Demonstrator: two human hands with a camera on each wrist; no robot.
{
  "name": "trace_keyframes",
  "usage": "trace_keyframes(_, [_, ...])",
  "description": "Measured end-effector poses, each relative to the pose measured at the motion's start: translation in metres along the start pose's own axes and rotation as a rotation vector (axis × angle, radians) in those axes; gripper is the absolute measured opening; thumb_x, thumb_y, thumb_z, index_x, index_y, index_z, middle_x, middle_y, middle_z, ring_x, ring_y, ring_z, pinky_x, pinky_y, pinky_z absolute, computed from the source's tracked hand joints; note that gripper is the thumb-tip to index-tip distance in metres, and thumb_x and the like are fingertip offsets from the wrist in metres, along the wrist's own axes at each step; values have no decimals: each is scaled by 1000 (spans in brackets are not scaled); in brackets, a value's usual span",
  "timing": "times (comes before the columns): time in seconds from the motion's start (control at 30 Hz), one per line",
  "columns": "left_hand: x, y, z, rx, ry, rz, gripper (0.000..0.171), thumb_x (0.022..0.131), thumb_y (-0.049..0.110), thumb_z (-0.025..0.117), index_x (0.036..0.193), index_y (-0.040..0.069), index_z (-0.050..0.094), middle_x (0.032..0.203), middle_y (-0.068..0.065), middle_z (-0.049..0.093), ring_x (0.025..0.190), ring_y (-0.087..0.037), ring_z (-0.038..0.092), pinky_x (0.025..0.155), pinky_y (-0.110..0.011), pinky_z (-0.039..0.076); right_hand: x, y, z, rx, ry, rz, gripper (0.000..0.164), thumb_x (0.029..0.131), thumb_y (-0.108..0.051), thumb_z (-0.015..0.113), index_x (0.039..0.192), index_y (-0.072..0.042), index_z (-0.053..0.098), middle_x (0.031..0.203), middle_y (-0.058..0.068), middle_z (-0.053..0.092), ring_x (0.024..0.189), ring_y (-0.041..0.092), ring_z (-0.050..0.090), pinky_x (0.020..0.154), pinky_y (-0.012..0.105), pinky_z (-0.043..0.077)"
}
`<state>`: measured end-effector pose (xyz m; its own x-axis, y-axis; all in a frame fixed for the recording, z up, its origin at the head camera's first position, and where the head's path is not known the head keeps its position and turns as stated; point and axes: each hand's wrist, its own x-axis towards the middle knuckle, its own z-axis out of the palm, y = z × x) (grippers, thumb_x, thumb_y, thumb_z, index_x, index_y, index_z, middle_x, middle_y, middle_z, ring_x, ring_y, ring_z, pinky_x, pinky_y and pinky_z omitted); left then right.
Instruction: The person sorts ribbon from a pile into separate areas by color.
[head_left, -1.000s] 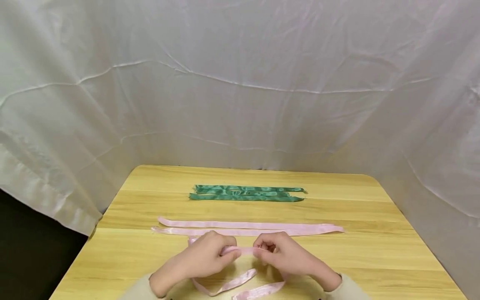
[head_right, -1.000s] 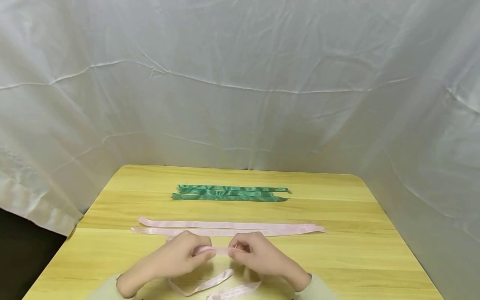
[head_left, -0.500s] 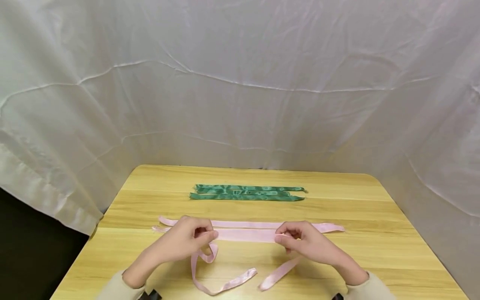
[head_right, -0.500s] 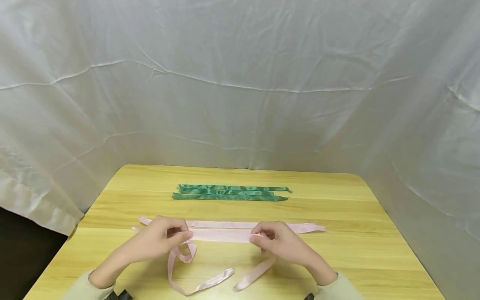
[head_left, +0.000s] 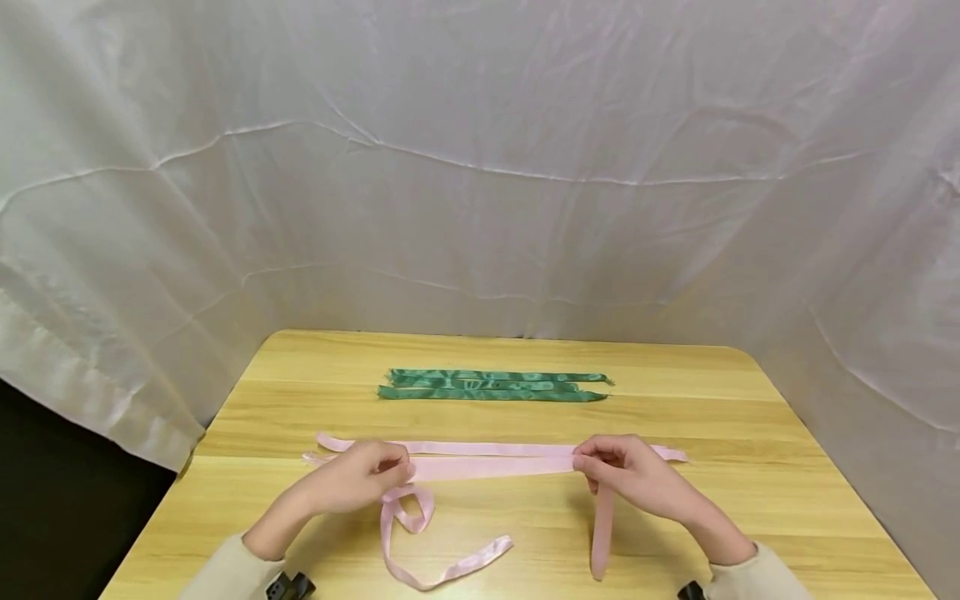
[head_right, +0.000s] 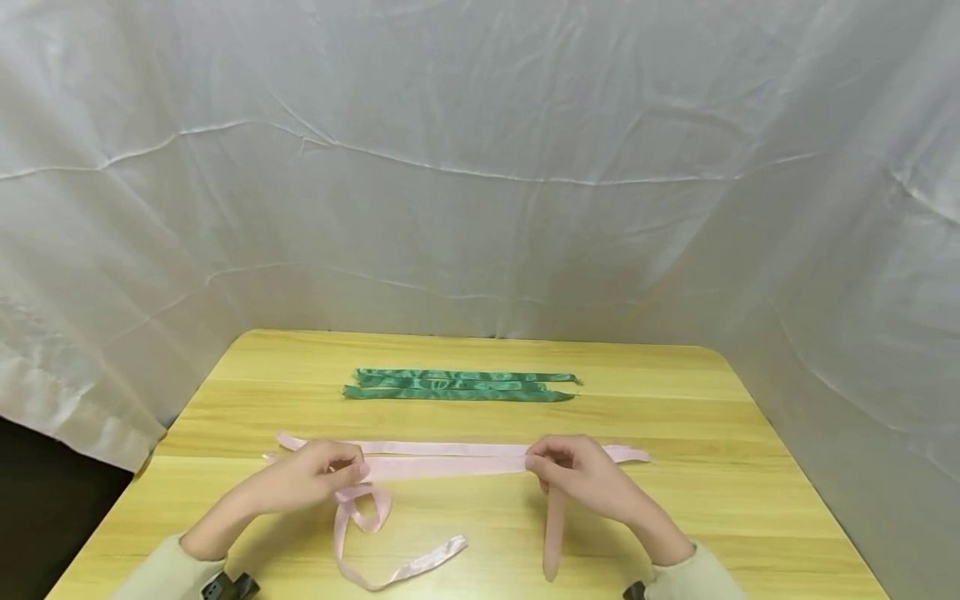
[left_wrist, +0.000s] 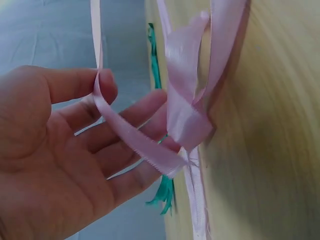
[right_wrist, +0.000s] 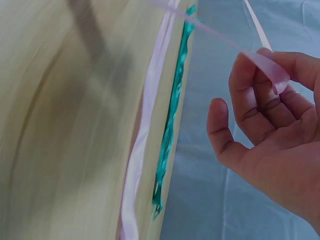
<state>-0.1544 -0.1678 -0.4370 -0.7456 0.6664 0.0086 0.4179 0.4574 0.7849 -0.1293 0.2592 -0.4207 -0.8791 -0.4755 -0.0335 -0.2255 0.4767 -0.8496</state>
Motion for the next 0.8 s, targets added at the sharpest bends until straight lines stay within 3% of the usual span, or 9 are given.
trace_keyframes(0.07, [0,-2,2,-4,-43,1,31,109,20,56,81,8,62,68,10,46,60,2,40,57,-18,37,-1,3,-1,-10,3,-5,21,109,-26,60,108,-9,73,80,5,67,61,8,50,57,28,42])
trace_keyframes(0.23, [-1,-8,2,-47,-99,-30,32,110,21,54,85,5,65,77,-3,66,65,-3,58,58,-19,46,-3,13,-3,-44,12,-31,21,109,-22,60,104,-6,73,81,4,68,65,8,56,63,27,44])
trace_keyframes(0.3, [-1,-9,0,-43,-73,-50,32,110,22,55,85,6,66,79,-6,69,65,-7,62,58,-20,48,-4,17,-4,-59,20,-28,21,108,-22,60,102,-6,73,80,4,68,67,7,56,64,26,45])
trace_keyframes(0.47, [-3,-12,-6,7,-5,-86,29,109,20,56,85,8,66,73,-4,65,60,-3,54,53,-20,42,-9,25,-9,-108,48,18,22,108,-22,61,98,-6,72,79,4,68,69,6,60,71,23,46])
trace_keyframes(0.63, [-6,-14,-11,34,18,-102,27,108,18,57,85,7,67,67,-1,60,55,0,45,52,-20,38,-13,35,-13,-120,52,50,23,108,-21,60,98,-3,71,76,7,66,65,3,55,63,23,46])
trace_keyframes(0.8, [-7,-20,-10,132,62,-111,25,105,13,59,81,9,66,63,10,50,55,1,43,55,-21,37,-15,48,-16,-180,72,65,23,107,-19,61,91,-6,71,71,3,63,61,0,50,60,22,42])
